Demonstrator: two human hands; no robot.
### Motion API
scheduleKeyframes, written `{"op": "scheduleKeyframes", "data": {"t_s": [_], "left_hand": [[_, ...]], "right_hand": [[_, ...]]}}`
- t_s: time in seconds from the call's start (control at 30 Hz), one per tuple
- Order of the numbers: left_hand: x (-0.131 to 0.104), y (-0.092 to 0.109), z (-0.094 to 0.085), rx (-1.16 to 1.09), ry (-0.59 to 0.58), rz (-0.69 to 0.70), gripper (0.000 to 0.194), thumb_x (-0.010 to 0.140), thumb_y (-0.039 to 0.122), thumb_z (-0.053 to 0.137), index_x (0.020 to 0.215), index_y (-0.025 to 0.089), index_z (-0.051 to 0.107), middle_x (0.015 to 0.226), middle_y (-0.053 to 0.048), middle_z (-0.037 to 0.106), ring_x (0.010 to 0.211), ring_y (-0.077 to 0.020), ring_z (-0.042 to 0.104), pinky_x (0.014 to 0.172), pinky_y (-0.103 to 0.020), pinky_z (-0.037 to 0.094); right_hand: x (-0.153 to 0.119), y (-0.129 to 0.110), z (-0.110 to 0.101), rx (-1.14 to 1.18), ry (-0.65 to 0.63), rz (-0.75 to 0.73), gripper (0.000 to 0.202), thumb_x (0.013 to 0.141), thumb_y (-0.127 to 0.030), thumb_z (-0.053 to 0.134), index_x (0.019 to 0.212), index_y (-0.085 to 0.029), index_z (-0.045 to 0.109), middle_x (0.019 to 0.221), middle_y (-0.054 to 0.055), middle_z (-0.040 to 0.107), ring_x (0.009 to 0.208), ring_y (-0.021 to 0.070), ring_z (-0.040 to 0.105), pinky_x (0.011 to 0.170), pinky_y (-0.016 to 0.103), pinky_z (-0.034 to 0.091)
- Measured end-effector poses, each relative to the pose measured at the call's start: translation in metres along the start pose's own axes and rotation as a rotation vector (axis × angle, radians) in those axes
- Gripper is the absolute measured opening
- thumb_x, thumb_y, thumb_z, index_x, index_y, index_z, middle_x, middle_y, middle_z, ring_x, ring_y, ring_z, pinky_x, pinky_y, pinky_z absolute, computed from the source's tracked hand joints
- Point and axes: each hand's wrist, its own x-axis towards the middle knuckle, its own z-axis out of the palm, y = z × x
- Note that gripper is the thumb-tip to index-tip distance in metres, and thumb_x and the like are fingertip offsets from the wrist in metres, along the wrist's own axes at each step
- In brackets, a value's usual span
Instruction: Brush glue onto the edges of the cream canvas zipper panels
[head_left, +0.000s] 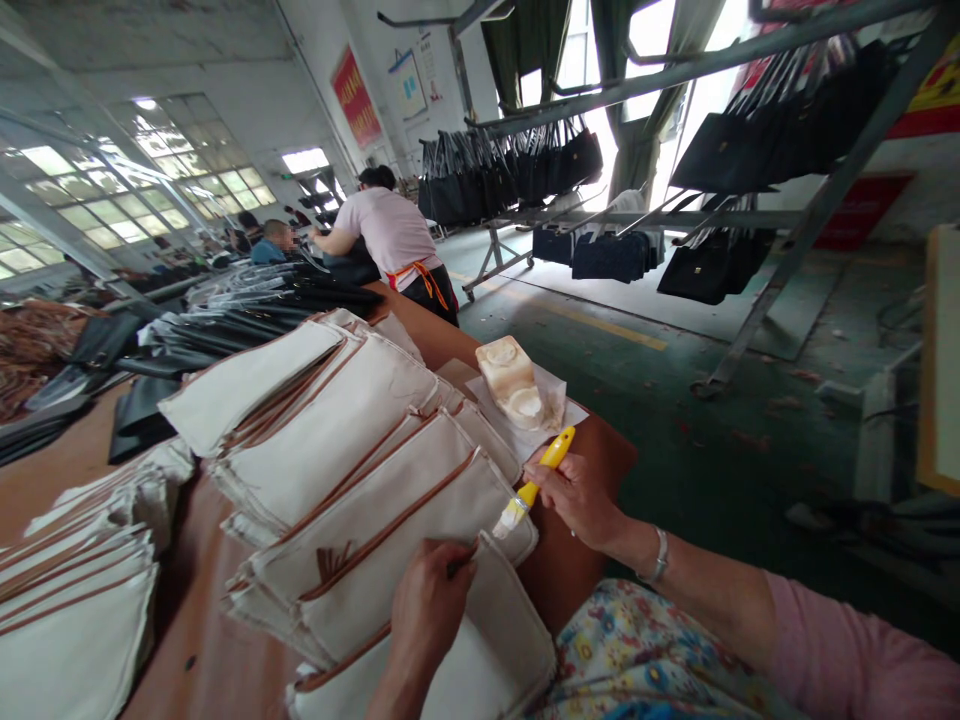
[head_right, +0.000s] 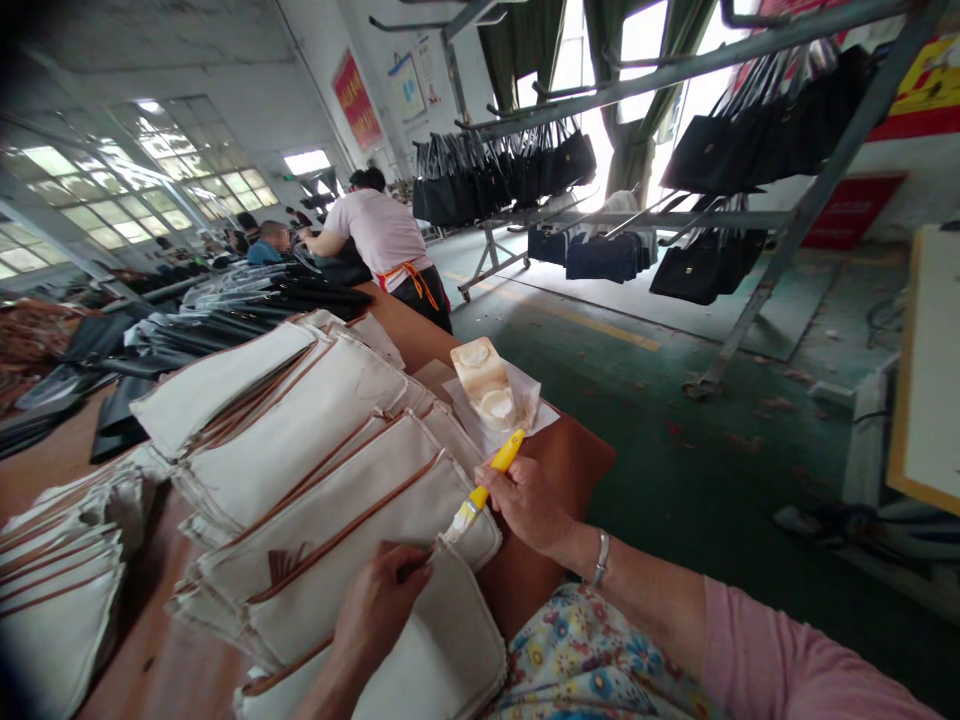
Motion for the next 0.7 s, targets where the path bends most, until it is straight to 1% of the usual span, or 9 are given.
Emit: {"op": "scheduleKeyframes", "data": {"t_s": [0.13, 0.23, 0.3, 0.4, 0.47, 0.53, 0.57, 0.63, 0.7], "left_hand": [[-0.007, 0.000, -0.001, -0.243, -0.027, 0.006, 0.025, 0.083, 0.034, 0.052, 0.093, 0.025, 0.073, 0.087, 0.000, 0.072, 0.083, -0.0171, 0.066, 0.071, -0.024, 0.044], [-0.015, 0.003, -0.005, -0.383, -0.020, 0.046, 0.025, 0.082, 0.034, 0.055, 0.091, 0.022, 0.074, 0.084, -0.001, 0.070, 0.082, -0.0176, 0.065, 0.073, -0.024, 0.045], [-0.020, 0.005, -0.008, -0.426, -0.007, 0.054, 0.025, 0.082, 0.036, 0.055, 0.090, 0.020, 0.074, 0.082, -0.001, 0.068, 0.080, -0.0176, 0.064, 0.073, -0.025, 0.045], [-0.026, 0.005, -0.009, -0.441, 0.014, 0.053, 0.024, 0.082, 0.037, 0.057, 0.087, 0.021, 0.074, 0.079, -0.001, 0.066, 0.077, -0.0175, 0.064, 0.071, -0.025, 0.045], [-0.029, 0.006, -0.008, -0.444, 0.031, 0.067, 0.022, 0.083, 0.036, 0.058, 0.087, 0.021, 0.074, 0.079, -0.001, 0.065, 0.077, -0.0170, 0.063, 0.070, -0.025, 0.045], [-0.032, 0.009, -0.005, -0.452, 0.046, 0.104, 0.021, 0.085, 0.035, 0.057, 0.088, 0.022, 0.074, 0.080, -0.001, 0.065, 0.076, -0.0163, 0.063, 0.070, -0.024, 0.045], [-0.034, 0.010, -0.004, -0.452, 0.057, 0.129, 0.022, 0.086, 0.036, 0.056, 0.090, 0.023, 0.074, 0.080, 0.000, 0.065, 0.075, -0.0158, 0.063, 0.068, -0.024, 0.045], [-0.039, 0.013, -0.003, -0.425, 0.090, 0.180, 0.023, 0.088, 0.036, 0.055, 0.091, 0.025, 0.074, 0.080, -0.001, 0.066, 0.074, -0.0154, 0.063, 0.067, -0.023, 0.045], [-0.044, 0.016, -0.003, -0.357, 0.137, 0.225, 0.022, 0.090, 0.037, 0.054, 0.089, 0.027, 0.074, 0.081, -0.001, 0.068, 0.076, -0.0160, 0.064, 0.068, -0.024, 0.044]], "right_hand": [[-0.003, -0.004, 0.009, -0.044, -0.089, -0.043, 0.035, 0.089, -0.050, 0.058, 0.077, -0.017, 0.061, 0.056, -0.002, 0.050, 0.050, 0.0127, 0.044, 0.048, 0.024, 0.036], [0.000, -0.006, 0.018, -0.130, -0.116, -0.118, 0.034, 0.090, -0.047, 0.056, 0.074, -0.017, 0.060, 0.062, 0.001, 0.054, 0.057, 0.0143, 0.049, 0.054, 0.025, 0.039], [0.004, -0.009, 0.020, -0.163, -0.067, -0.158, 0.033, 0.090, -0.046, 0.057, 0.073, -0.017, 0.060, 0.064, 0.002, 0.056, 0.060, 0.0151, 0.051, 0.057, 0.026, 0.041], [0.004, -0.017, 0.017, -0.092, 0.001, -0.154, 0.030, 0.088, -0.044, 0.059, 0.073, -0.017, 0.060, 0.060, 0.000, 0.054, 0.055, 0.0135, 0.048, 0.054, 0.024, 0.040], [0.001, -0.022, 0.014, -0.075, -0.062, -0.145, 0.028, 0.089, -0.042, 0.059, 0.074, -0.018, 0.061, 0.059, -0.001, 0.052, 0.054, 0.0130, 0.046, 0.053, 0.024, 0.039], [-0.002, -0.024, 0.012, -0.136, -0.140, -0.175, 0.028, 0.090, -0.039, 0.058, 0.074, -0.017, 0.061, 0.062, 0.000, 0.054, 0.056, 0.0136, 0.048, 0.054, 0.024, 0.039], [-0.002, -0.025, 0.010, -0.174, -0.148, -0.195, 0.028, 0.090, -0.039, 0.057, 0.073, -0.017, 0.061, 0.062, 0.001, 0.055, 0.057, 0.0141, 0.049, 0.055, 0.025, 0.039], [0.002, -0.024, 0.008, -0.213, -0.075, -0.221, 0.027, 0.090, -0.038, 0.058, 0.072, -0.017, 0.061, 0.062, 0.001, 0.056, 0.057, 0.0147, 0.050, 0.056, 0.025, 0.039], [0.008, -0.023, 0.006, -0.181, 0.011, -0.204, 0.026, 0.089, -0.039, 0.059, 0.074, -0.017, 0.061, 0.060, 0.000, 0.055, 0.056, 0.0144, 0.049, 0.055, 0.025, 0.039]]}}
